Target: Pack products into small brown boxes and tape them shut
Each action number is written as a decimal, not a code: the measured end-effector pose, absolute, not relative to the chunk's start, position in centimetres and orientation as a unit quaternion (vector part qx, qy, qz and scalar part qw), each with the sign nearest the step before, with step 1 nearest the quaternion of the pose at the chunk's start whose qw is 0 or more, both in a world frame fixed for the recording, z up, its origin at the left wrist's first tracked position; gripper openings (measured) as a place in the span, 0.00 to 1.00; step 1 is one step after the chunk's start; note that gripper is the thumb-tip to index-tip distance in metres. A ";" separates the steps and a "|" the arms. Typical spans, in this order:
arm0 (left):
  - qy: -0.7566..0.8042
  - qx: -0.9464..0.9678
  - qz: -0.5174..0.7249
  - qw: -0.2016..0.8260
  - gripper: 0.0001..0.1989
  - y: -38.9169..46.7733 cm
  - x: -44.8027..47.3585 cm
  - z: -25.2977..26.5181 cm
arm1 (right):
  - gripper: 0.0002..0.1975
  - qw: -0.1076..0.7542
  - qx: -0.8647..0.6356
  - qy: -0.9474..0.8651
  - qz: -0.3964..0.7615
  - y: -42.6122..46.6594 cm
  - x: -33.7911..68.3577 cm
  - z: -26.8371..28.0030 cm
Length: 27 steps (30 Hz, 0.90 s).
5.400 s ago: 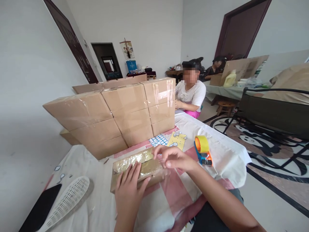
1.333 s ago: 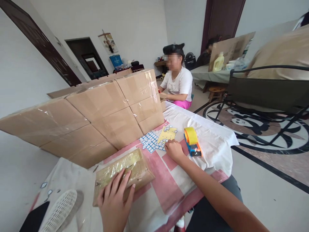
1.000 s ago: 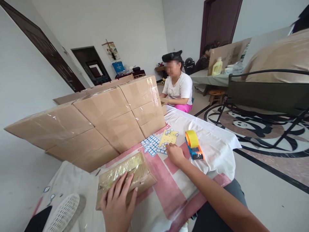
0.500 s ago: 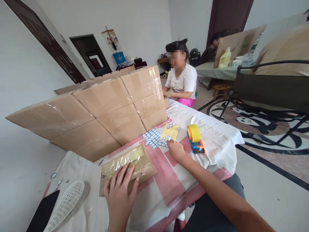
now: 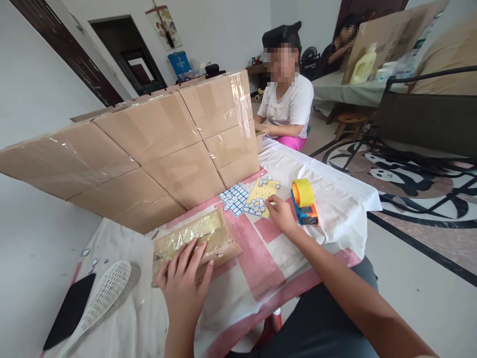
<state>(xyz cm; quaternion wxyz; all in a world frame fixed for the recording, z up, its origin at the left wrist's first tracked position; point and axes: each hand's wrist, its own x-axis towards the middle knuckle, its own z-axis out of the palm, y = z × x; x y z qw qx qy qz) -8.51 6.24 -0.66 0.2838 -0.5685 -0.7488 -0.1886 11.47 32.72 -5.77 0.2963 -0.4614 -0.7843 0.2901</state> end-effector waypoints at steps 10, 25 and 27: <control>-0.753 -0.561 -0.194 0.283 0.21 6.5 -8.3 -0.6 | 0.08 0.426 -0.320 -0.712 0.458 29.8 8.1 -6.0; -0.757 -0.559 -0.192 0.279 0.20 6.5 -8.2 -0.5 | 0.15 0.074 -0.443 -0.883 0.133 32.3 9.9 -5.7; -0.756 -0.559 -0.191 0.282 0.20 6.6 -8.2 -0.4 | 0.15 0.068 -0.450 -0.880 0.136 32.1 9.8 -5.5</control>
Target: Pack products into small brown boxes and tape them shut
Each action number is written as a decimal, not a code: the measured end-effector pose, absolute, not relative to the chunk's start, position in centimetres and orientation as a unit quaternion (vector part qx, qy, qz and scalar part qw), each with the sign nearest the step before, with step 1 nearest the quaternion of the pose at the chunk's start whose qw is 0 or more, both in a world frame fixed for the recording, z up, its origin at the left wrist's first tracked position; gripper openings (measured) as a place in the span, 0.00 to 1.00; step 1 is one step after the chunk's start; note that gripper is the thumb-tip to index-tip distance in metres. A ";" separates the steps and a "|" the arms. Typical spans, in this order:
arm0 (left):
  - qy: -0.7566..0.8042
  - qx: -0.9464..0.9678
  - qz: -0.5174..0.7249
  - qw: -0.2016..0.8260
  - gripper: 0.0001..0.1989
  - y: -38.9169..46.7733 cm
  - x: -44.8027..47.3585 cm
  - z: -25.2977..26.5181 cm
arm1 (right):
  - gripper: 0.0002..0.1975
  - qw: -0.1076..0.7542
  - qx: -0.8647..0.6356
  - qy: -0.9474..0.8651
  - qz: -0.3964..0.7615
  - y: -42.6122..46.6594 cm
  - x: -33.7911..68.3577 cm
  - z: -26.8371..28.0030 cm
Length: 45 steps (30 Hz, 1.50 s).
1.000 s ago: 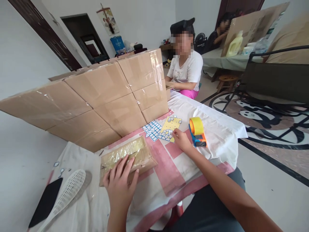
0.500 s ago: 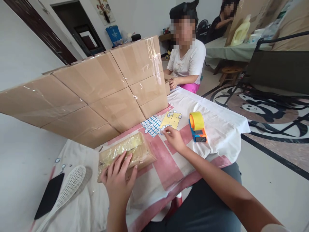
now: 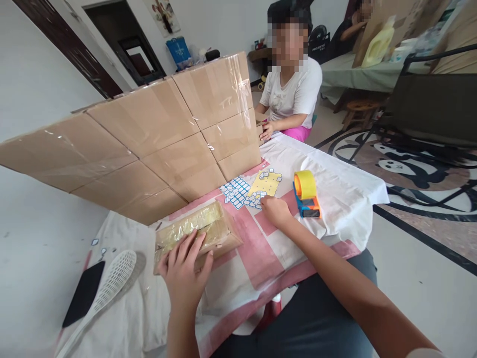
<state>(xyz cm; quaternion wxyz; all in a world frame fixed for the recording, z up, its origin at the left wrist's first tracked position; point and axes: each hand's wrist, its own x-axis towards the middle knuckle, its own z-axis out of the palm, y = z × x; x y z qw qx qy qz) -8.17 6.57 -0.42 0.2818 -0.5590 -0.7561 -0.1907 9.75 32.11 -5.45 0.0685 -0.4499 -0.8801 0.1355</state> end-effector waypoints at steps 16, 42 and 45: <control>-0.757 -0.555 -0.201 0.280 0.21 6.7 -8.1 -0.4 | 0.09 0.210 -0.461 -0.834 0.219 32.6 11.3 -4.5; -0.751 -0.557 -0.194 0.296 0.24 6.6 -8.5 -0.8 | 0.08 0.386 -0.207 -0.770 0.464 25.0 5.1 -6.8; -0.750 -0.561 -0.191 0.295 0.24 6.6 -8.4 -0.8 | 0.08 0.391 -0.211 -0.760 0.474 24.7 5.2 -6.8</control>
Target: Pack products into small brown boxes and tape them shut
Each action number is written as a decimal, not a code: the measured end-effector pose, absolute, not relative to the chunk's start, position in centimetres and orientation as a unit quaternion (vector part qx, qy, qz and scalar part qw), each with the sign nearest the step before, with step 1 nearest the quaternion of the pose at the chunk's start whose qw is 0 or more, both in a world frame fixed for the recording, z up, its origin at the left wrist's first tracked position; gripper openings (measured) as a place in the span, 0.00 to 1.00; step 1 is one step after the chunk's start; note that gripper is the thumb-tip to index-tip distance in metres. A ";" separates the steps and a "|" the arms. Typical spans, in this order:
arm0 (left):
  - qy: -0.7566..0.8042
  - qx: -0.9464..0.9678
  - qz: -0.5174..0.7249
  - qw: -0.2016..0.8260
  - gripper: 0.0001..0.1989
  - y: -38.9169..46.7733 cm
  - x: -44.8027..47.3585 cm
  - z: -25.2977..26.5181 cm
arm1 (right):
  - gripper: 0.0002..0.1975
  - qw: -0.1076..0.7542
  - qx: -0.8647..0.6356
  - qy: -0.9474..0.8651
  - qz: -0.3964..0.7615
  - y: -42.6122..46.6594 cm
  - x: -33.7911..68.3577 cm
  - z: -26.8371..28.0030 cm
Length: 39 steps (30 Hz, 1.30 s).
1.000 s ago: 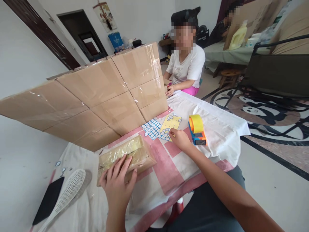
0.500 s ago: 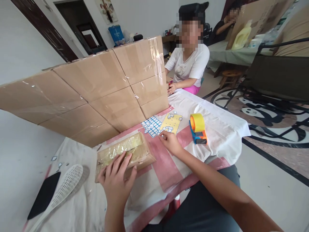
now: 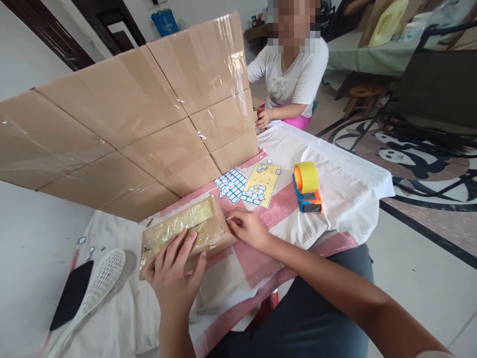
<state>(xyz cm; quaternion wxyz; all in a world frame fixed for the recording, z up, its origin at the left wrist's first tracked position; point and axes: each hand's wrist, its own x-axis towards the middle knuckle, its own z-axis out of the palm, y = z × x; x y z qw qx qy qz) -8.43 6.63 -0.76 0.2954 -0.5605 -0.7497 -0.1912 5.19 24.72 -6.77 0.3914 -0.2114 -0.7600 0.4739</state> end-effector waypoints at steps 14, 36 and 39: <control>-0.752 -0.564 -0.185 0.286 0.24 6.8 -8.5 -0.6 | 0.11 0.380 -0.176 -0.775 0.472 23.1 6.2 -5.9; -0.751 -0.567 -0.168 0.292 0.21 6.7 -8.1 -0.3 | 0.29 0.303 -0.202 -0.671 0.646 22.5 6.7 -7.5; -0.754 -0.562 -0.171 0.294 0.21 6.9 -8.0 -0.3 | 0.21 0.336 -0.208 -0.670 0.628 21.7 7.3 -6.9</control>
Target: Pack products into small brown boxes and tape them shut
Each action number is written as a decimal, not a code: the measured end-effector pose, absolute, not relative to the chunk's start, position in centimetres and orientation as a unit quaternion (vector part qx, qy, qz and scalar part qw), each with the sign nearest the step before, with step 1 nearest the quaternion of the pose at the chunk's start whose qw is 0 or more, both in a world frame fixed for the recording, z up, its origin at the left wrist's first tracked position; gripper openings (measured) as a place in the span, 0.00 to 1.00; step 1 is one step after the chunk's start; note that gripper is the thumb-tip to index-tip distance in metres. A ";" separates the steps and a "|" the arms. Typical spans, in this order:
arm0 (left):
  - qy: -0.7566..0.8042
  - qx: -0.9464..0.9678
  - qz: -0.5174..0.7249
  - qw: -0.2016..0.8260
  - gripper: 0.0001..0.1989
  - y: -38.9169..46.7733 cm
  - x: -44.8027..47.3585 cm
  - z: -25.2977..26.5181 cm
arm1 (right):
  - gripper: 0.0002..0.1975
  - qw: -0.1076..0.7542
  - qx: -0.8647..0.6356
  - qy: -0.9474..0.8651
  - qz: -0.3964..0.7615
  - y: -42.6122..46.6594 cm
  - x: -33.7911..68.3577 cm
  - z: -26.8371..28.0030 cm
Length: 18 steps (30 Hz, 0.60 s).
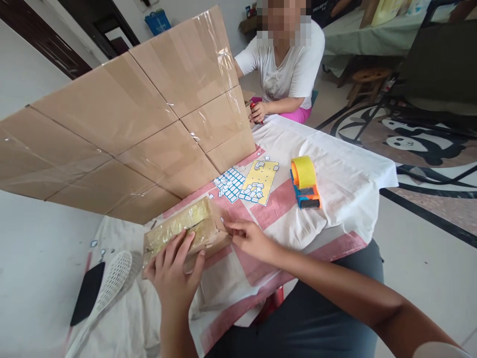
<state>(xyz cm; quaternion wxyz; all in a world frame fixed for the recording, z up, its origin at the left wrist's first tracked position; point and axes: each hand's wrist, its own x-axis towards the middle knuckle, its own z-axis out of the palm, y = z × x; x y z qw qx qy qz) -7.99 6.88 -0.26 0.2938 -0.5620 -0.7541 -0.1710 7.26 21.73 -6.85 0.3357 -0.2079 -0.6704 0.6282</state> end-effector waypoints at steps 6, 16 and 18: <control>-0.761 -0.554 -0.170 0.292 0.20 7.0 -7.9 -0.4 | 0.21 0.330 -0.187 -0.699 0.606 21.4 8.0 -6.3; -0.750 -0.561 -0.179 0.301 0.21 7.1 -8.0 -0.6 | 0.14 0.398 -0.225 -0.639 0.619 23.3 6.2 -7.2; -0.749 -0.559 -0.183 0.305 0.21 7.3 -8.0 -0.7 | 0.12 0.421 -0.229 -0.617 0.625 23.6 5.5 -7.4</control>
